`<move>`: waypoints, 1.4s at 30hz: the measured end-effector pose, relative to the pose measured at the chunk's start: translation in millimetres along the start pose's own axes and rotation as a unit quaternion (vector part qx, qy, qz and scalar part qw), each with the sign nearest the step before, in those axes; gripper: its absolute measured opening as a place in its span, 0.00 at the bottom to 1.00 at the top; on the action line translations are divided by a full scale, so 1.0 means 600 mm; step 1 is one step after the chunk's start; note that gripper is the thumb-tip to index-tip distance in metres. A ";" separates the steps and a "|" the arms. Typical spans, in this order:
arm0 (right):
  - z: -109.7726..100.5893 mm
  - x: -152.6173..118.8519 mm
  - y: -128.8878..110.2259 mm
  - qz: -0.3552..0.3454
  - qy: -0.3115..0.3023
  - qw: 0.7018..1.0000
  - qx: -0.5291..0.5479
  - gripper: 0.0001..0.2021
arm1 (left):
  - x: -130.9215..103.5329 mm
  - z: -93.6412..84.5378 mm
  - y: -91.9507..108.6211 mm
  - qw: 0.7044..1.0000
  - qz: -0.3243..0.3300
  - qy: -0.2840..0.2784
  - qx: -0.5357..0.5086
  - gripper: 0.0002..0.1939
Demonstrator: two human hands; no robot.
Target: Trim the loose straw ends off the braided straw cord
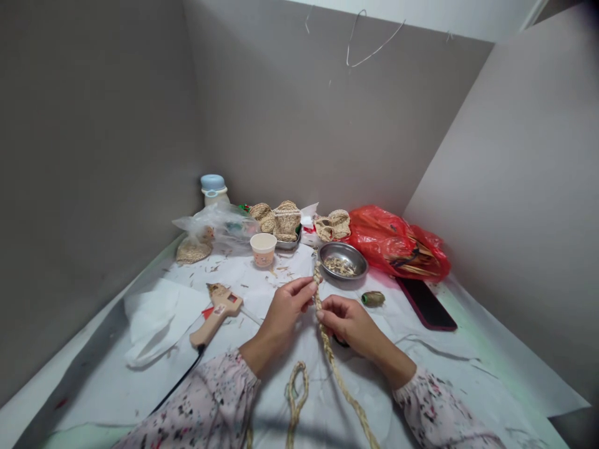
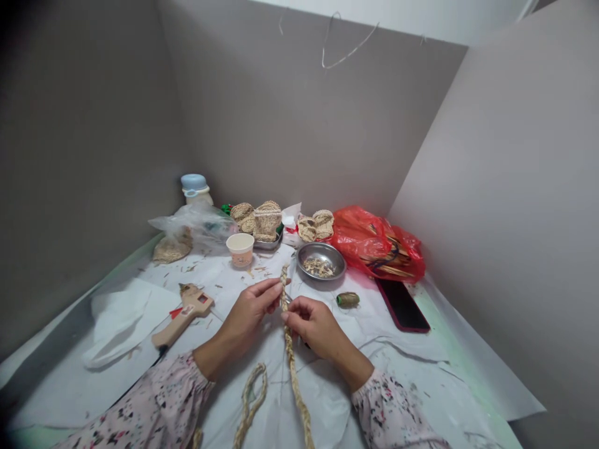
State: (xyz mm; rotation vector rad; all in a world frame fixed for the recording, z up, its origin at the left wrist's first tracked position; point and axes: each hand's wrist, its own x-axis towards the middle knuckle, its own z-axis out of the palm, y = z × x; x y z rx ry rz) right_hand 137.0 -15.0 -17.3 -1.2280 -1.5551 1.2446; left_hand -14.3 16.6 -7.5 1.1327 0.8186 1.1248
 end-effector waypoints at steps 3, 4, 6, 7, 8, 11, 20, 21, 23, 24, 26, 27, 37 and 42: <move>0.003 -0.002 0.002 -0.011 -0.013 1.000 0.000 0.09 | 0.000 -0.001 0.003 1.000 0.005 -0.009 0.004 0.12; 0.004 -0.003 0.003 -0.013 -0.016 1.000 0.000 0.09 | 0.001 -0.001 0.004 1.000 0.004 -0.011 0.003 0.12; 0.006 -0.003 0.004 -0.015 -0.020 1.000 -0.004 0.07 | 0.001 -0.001 0.002 1.000 -0.001 -0.012 -0.004 0.12; 0.006 -0.003 0.004 -0.016 -0.021 1.000 -0.007 0.06 | 0.002 -0.001 0.000 1.000 -0.004 -0.012 -0.010 0.12; 0.006 -0.003 0.005 -0.018 -0.021 1.000 -0.009 0.05 | 0.003 -0.001 -0.002 1.000 -0.007 -0.013 -0.017 0.12; 0.006 -0.002 0.008 -0.025 -0.023 0.999 0.000 0.01 | 0.004 -0.001 -0.010 0.999 -0.019 -0.014 -0.036 0.12; 0.007 -0.006 0.005 -0.028 -0.040 0.999 0.013 0.06 | 0.005 0.002 -0.013 0.996 -0.046 -0.013 -0.075 0.13; 0.004 -0.006 0.005 -0.036 -0.027 0.999 0.011 0.07 | 0.005 0.002 -0.012 0.996 -0.045 -0.016 -0.076 0.13; -0.002 -0.003 0.006 -0.053 0.022 0.998 0.024 0.09 | 0.002 0.004 -0.008 0.995 -0.047 -0.032 -0.080 0.13; -0.006 0.000 0.007 -0.059 0.052 0.996 0.037 0.11 | 0.001 0.005 -0.007 0.994 -0.052 -0.044 -0.081 0.13; -0.011 0.004 0.012 -0.059 0.102 0.991 0.067 0.15 | -0.003 0.008 -0.004 0.993 -0.062 -0.066 -0.080 0.13; -0.014 0.006 0.014 -0.058 0.119 0.988 0.078 0.16 | -0.005 0.010 -0.004 0.992 -0.063 -0.072 -0.076 0.13; -0.019 0.008 0.018 -0.060 0.138 0.976 0.160 0.14 | -0.009 0.023 0.001 0.991 -0.036 -0.117 0.053 0.13; -0.024 0.011 0.023 -0.046 0.104 0.966 0.230 0.14 | -0.011 0.025 0.005 0.990 -0.053 -0.125 0.045 0.13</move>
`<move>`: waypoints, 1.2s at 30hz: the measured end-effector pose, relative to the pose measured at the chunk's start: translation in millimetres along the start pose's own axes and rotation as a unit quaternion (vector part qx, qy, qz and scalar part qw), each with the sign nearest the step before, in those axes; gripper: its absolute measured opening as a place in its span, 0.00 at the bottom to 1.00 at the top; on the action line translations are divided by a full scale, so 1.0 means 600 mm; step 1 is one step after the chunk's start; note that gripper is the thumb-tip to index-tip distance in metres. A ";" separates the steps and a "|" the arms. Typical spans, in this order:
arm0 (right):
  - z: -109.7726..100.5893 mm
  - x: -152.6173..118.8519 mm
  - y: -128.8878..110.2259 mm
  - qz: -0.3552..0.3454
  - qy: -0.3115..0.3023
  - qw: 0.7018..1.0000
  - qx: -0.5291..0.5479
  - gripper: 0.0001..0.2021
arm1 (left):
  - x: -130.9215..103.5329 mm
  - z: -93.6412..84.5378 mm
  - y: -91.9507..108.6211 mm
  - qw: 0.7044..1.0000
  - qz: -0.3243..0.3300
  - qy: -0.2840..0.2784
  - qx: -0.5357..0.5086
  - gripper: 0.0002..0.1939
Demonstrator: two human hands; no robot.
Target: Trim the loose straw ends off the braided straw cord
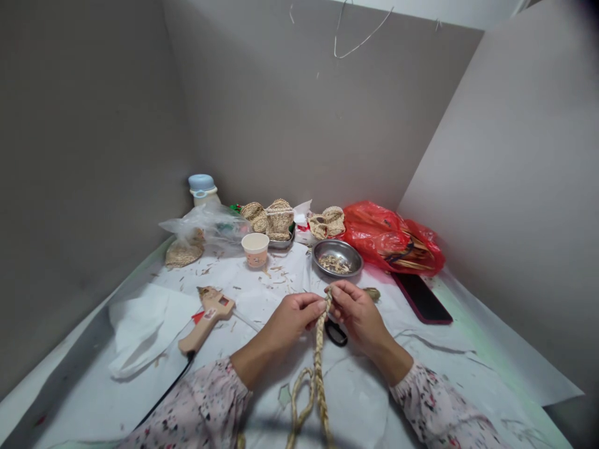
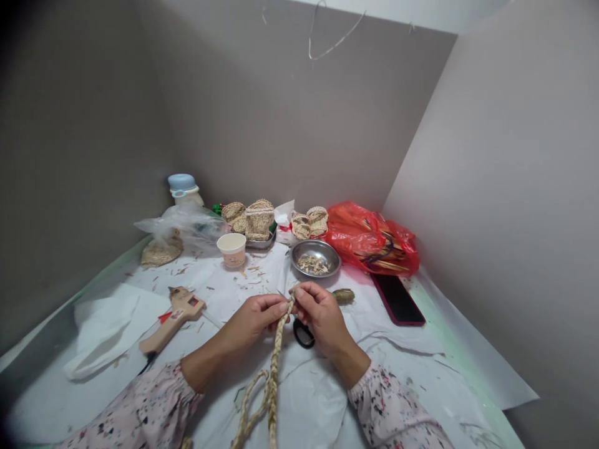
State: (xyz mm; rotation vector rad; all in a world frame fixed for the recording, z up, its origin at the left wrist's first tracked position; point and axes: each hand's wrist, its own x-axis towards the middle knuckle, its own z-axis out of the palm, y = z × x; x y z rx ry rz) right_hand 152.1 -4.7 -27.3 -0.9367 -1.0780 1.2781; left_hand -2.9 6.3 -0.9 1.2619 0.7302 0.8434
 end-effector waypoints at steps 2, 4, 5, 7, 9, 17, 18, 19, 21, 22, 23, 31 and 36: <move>-0.001 0.001 0.000 0.007 -0.006 1.000 0.015 0.14 | -0.001 0.001 -0.004 1.000 -0.010 -0.006 -0.028 0.12; -0.002 0.002 0.000 0.009 -0.008 1.000 0.027 0.14 | -0.001 0.001 -0.010 0.998 -0.027 -0.020 -0.054 0.13; -0.002 0.002 0.000 0.009 -0.009 0.999 0.033 0.13 | -0.001 0.001 -0.014 0.997 -0.034 -0.030 -0.062 0.14; -0.002 0.002 0.000 0.010 -0.012 0.999 0.043 0.13 | -0.001 0.000 -0.018 0.996 -0.046 -0.047 -0.066 0.17; -0.002 0.000 0.000 0.010 -0.013 0.999 0.052 0.13 | -0.002 0.000 -0.020 0.995 -0.050 -0.056 -0.063 0.18; -0.004 0.000 -0.002 0.011 -0.011 0.998 0.054 0.13 | -0.005 0.006 -0.017 0.997 -0.037 -0.049 -0.037 0.17; -0.005 0.000 -0.002 0.012 -0.012 0.999 0.050 0.13 | -0.004 0.007 -0.017 0.998 -0.033 -0.044 -0.034 0.17; -0.006 0.000 -0.002 0.013 -0.015 0.999 0.043 0.14 | -0.004 0.008 -0.017 0.998 -0.027 -0.039 -0.032 0.17; -0.008 -0.001 -0.001 0.017 -0.021 0.999 0.026 0.14 | -0.004 0.009 -0.016 0.999 -0.020 -0.030 -0.025 0.18; -0.009 -0.001 0.001 0.018 -0.023 0.999 0.016 0.13 | -0.004 0.009 -0.015 0.999 -0.019 -0.025 -0.020 0.18; -0.010 -0.002 0.002 0.018 -0.024 1.000 0.007 0.13 | -0.005 0.009 -0.014 0.999 -0.020 -0.022 -0.014 0.19; -0.018 0.000 0.005 -0.015 0.020 1.000 -0.011 0.13 | -0.007 0.006 -0.017 0.999 -0.032 -0.037 -0.014 0.20; -0.025 0.006 -0.003 -0.037 0.057 0.998 -0.002 0.14 | -0.004 0.006 -0.024 0.997 -0.051 -0.051 -0.021 0.18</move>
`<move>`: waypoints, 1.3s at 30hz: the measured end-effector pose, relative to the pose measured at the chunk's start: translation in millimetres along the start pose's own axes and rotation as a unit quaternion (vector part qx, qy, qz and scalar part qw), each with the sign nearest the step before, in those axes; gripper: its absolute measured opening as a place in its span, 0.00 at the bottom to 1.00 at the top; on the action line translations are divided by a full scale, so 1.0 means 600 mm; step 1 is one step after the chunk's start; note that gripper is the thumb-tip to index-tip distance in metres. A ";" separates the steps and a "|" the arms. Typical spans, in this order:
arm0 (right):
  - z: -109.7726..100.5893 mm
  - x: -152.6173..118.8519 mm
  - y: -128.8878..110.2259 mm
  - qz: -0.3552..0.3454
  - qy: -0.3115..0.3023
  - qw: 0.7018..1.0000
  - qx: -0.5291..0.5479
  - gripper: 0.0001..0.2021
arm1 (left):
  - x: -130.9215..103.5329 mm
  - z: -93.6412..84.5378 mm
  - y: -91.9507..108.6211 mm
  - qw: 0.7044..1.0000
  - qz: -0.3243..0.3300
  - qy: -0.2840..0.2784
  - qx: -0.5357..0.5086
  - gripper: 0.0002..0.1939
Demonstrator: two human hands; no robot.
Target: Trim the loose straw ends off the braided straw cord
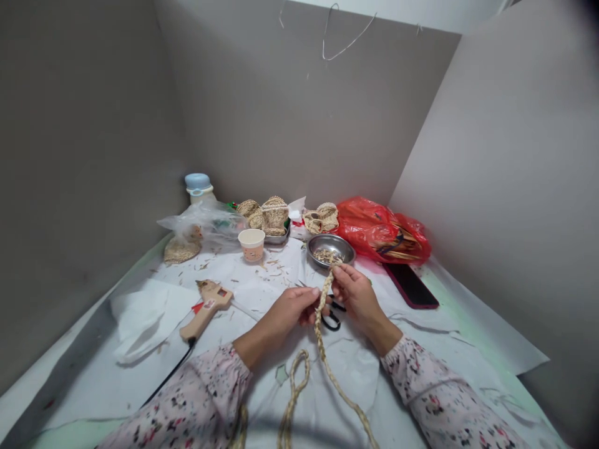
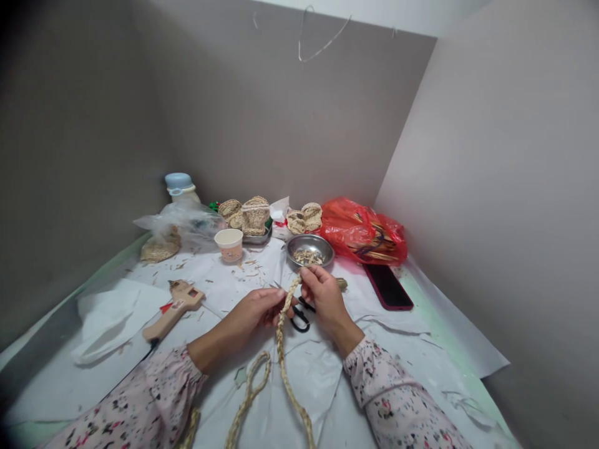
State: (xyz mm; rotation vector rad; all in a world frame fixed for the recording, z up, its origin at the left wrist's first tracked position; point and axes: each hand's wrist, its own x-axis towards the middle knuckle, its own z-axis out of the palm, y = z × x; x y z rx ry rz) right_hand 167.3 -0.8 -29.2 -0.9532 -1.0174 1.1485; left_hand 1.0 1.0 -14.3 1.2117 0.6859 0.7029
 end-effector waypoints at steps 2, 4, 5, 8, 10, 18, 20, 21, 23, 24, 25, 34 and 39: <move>-0.003 0.002 -0.002 -0.003 0.013 1.000 0.002 0.14 | 0.001 0.001 -0.002 1.000 -0.013 -0.002 -0.007 0.17; -0.004 0.004 -0.002 -0.006 0.024 1.000 0.003 0.14 | 0.000 0.002 -0.004 1.000 -0.022 -0.001 -0.007 0.17; -0.004 0.004 -0.002 -0.007 0.029 1.000 0.004 0.14 | 0.000 0.002 -0.004 1.000 -0.026 0.001 -0.003 0.16; -0.004 0.005 -0.002 -0.012 0.040 0.999 0.006 0.14 | -0.002 0.003 -0.005 0.999 -0.034 0.008 0.009 0.16; -0.003 0.004 -0.003 -0.014 0.044 0.999 0.009 0.14 | -0.003 0.003 -0.005 0.999 -0.033 0.011 0.017 0.17; -0.002 0.004 -0.006 -0.007 0.029 0.999 0.020 0.14 | -0.003 0.003 -0.006 0.999 -0.042 0.003 -0.003 0.17; -0.002 0.004 -0.006 0.000 0.013 1.000 0.022 0.14 | -0.003 0.003 -0.005 0.999 -0.039 0.006 -0.005 0.17; -0.002 0.003 -0.005 0.004 0.003 1.000 0.022 0.14 | -0.004 0.003 -0.004 0.999 -0.037 0.008 -0.003 0.17; -0.001 0.001 -0.004 0.013 -0.018 1.000 0.018 0.14 | -0.005 0.003 -0.002 0.999 -0.032 0.008 0.003 0.17; 0.000 0.001 -0.003 0.017 -0.026 0.999 0.014 0.14 | -0.005 0.004 -0.001 1.000 -0.031 0.006 0.004 0.17; 0.000 0.000 -0.002 0.019 -0.032 0.999 0.011 0.14 | -0.005 0.004 -0.001 1.000 -0.029 0.005 0.004 0.17; 0.001 0.002 -0.003 0.004 -0.007 1.000 -0.011 0.14 | -0.003 0.000 0.000 0.999 -0.012 0.008 -0.045 0.16; -0.001 0.003 0.001 -0.001 0.001 1.000 -0.020 0.13 | -0.003 0.002 -0.001 0.999 -0.015 0.027 -0.021 0.13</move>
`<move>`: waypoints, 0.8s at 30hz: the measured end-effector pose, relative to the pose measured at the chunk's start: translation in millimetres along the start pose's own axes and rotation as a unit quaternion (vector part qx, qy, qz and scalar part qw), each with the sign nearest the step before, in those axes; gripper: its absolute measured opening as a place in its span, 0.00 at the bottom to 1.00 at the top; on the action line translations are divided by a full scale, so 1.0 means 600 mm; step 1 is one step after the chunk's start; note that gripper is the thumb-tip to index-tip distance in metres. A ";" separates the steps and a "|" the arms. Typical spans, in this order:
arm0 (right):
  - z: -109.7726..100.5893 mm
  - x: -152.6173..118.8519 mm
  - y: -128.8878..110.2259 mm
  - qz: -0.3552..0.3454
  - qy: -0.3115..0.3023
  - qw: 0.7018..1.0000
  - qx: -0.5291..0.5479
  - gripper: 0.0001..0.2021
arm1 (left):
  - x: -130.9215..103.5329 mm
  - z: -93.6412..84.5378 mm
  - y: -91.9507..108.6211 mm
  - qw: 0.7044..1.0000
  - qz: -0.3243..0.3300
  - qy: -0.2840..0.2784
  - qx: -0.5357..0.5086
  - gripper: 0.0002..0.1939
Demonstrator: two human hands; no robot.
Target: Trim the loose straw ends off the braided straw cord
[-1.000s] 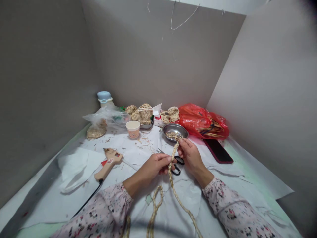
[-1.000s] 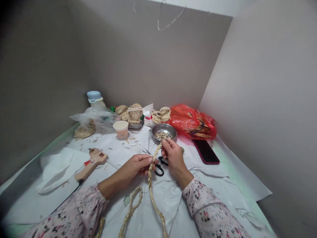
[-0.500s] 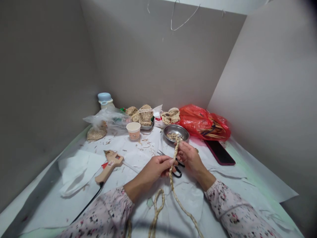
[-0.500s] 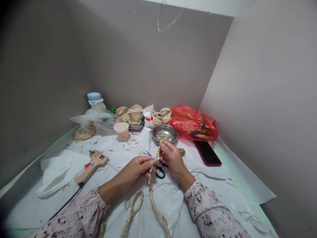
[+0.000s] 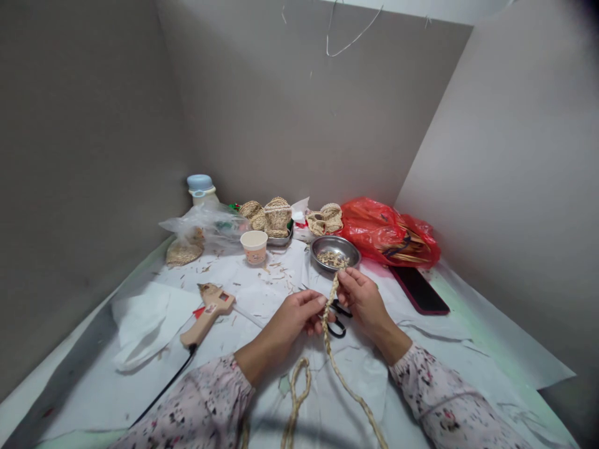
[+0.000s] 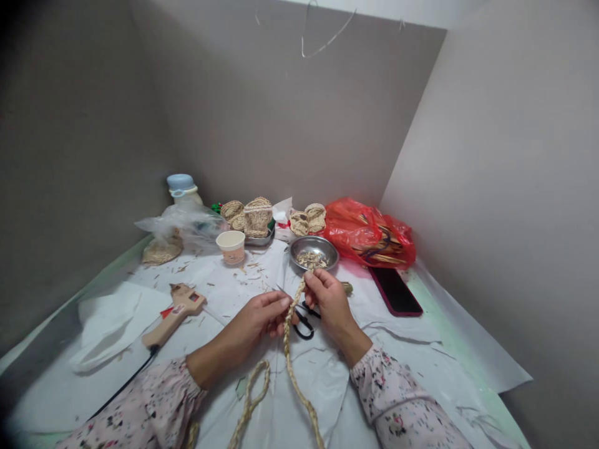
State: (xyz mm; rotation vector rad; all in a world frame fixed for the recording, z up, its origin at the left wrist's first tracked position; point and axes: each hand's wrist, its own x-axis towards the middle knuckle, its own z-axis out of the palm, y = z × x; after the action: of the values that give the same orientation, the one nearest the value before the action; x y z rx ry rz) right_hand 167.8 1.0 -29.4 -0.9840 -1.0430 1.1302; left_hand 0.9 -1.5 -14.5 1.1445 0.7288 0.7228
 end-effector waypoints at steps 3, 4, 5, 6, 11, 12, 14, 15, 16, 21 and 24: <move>-0.001 0.000 0.003 0.001 -0.001 1.000 -0.002 0.13 | 0.001 0.001 -0.002 1.000 0.006 0.013 0.015 0.11; -0.001 0.001 0.003 0.001 -0.002 1.000 -0.001 0.12 | 0.002 0.001 -0.003 1.000 0.006 0.016 0.016 0.10; -0.002 0.001 0.003 0.002 -0.004 1.000 0.000 0.12 | 0.002 0.002 -0.004 1.000 0.006 0.018 0.015 0.10; -0.001 0.001 0.003 0.003 -0.006 1.000 0.000 0.13 | 0.003 0.002 -0.004 1.000 0.006 0.019 0.012 0.11; 0.002 -0.004 -0.001 0.011 -0.036 0.999 -0.002 0.13 | 0.002 0.004 -0.002 1.000 0.002 0.018 -0.012 0.12; 0.003 -0.005 -0.001 0.013 -0.046 0.999 -0.006 0.13 | 0.002 0.004 -0.002 1.000 0.004 0.020 -0.018 0.12; 0.004 -0.008 0.000 0.018 -0.064 0.998 -0.017 0.12 | 0.001 0.004 -0.001 0.999 0.010 0.022 -0.029 0.12; 0.005 -0.009 0.000 0.018 -0.072 0.997 -0.027 0.12 | 0.001 0.004 -0.001 0.999 0.011 0.022 -0.034 0.12; 0.005 -0.010 0.001 0.016 -0.078 0.996 -0.037 0.12 | 0.002 0.004 -0.001 0.999 0.010 0.021 -0.038 0.13; 0.008 -0.013 -0.005 0.002 -0.077 0.994 -0.075 0.13 | 0.004 0.003 -0.002 0.999 0.009 0.016 -0.044 0.14; 0.010 -0.013 -0.009 -0.006 -0.068 0.993 -0.092 0.14 | 0.005 0.001 -0.004 0.998 0.009 0.006 -0.056 0.13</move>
State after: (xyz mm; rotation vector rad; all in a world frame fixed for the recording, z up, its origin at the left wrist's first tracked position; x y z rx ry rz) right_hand 162.2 -7.1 -23.5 -1.0550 -1.2795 1.1172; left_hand 3.1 -0.1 -17.0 1.0464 0.6807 0.7774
